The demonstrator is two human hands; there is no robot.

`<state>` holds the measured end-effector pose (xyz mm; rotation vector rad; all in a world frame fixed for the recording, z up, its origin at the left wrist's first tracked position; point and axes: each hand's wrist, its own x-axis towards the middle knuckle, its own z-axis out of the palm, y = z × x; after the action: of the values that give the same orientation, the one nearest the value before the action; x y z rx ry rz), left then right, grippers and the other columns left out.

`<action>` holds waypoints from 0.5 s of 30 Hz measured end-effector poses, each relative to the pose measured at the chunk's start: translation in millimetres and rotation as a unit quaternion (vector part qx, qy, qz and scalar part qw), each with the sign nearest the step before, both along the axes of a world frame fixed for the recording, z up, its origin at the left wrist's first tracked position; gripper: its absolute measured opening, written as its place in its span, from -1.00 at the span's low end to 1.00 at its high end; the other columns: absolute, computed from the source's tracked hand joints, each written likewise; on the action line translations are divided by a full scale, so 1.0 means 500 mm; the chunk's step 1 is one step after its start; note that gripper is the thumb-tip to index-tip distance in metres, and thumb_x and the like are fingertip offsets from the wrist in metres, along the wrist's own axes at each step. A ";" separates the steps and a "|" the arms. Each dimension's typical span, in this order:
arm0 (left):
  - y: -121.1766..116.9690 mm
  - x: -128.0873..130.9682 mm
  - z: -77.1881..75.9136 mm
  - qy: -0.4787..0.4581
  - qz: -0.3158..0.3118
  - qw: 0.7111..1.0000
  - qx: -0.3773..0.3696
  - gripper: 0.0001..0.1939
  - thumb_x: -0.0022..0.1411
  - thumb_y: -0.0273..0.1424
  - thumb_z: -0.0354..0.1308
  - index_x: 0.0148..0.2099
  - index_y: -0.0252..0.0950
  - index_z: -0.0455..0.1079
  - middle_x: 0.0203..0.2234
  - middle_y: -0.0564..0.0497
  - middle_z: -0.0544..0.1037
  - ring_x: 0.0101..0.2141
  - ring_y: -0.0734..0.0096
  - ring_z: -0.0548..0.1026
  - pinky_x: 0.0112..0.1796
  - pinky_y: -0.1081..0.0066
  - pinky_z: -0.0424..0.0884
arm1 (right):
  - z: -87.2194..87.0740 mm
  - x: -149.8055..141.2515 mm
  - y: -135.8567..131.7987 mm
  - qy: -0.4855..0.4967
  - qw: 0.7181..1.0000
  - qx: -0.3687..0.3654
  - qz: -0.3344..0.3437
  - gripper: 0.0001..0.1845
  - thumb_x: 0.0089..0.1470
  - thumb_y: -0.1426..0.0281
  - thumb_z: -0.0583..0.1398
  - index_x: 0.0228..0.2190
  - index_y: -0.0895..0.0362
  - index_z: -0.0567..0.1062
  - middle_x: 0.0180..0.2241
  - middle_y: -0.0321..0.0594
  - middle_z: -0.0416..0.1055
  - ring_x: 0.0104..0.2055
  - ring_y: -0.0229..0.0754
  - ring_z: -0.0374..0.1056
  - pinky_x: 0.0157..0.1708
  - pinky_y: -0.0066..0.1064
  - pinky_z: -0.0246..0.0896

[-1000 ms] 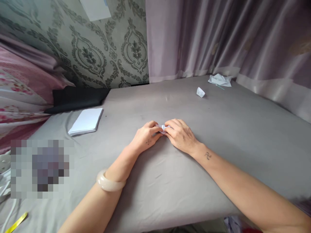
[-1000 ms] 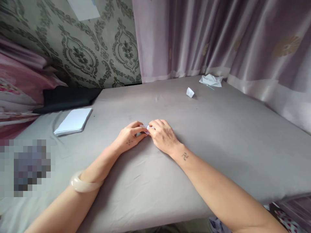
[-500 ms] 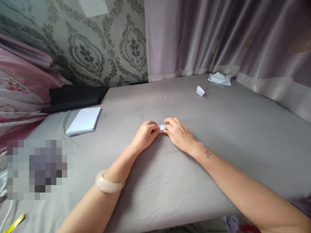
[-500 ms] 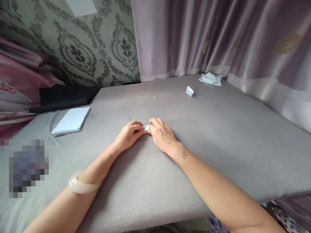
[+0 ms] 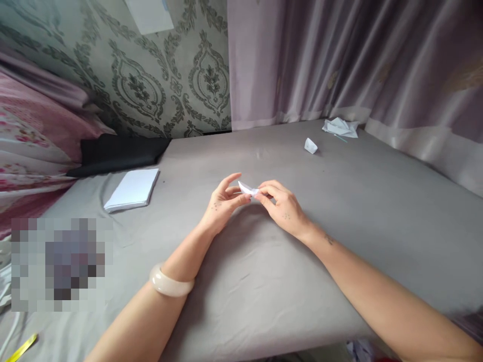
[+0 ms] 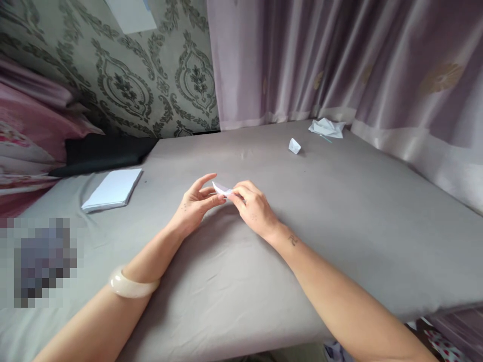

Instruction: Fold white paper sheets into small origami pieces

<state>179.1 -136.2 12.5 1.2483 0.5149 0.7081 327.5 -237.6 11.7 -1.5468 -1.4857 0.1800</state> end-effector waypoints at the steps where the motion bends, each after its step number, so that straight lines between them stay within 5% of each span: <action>1: -0.002 0.001 0.004 -0.008 -0.003 1.000 -0.028 -0.40 -0.01 -0.37 0.38 0.10 -0.22 0.33 -0.26 -0.02 0.58 -0.24 0.37 0.54 -0.08 0.25 0.42 | 0.001 -0.001 0.001 0.014 1.000 0.007 -0.005 -0.83 0.20 0.33 0.12 -0.34 0.09 0.50 -0.20 -0.18 0.42 -0.18 -0.21 0.36 -0.17 -0.37 0.26; 5: -0.010 0.008 0.009 -0.005 -0.016 0.996 -0.082 -0.66 0.05 -0.32 0.34 -0.12 -0.36 0.48 -0.26 -0.09 0.58 -0.22 0.32 0.54 -0.07 0.21 0.44 | 0.001 -0.004 0.003 0.084 0.996 -0.027 -0.021 -0.81 0.13 0.27 0.17 -0.37 0.08 0.55 -0.15 -0.17 0.42 -0.16 -0.18 0.39 -0.12 -0.31 0.27; 15: -0.017 0.016 0.008 0.042 0.025 0.998 -0.049 -0.66 0.04 -0.23 0.32 -0.23 -0.41 0.53 -0.32 -0.13 0.60 -0.27 0.30 0.54 -0.10 0.20 0.45 | 0.023 -0.018 -0.001 0.172 0.980 -0.100 -0.015 -0.85 0.01 0.34 0.19 -0.41 0.10 0.56 -0.38 -0.24 0.52 -0.30 -0.17 0.40 -0.19 -0.30 0.27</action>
<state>187.3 -144.8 16.7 1.1794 0.6438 0.6662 318.5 -238.2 23.1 -1.6004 -1.1978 0.5642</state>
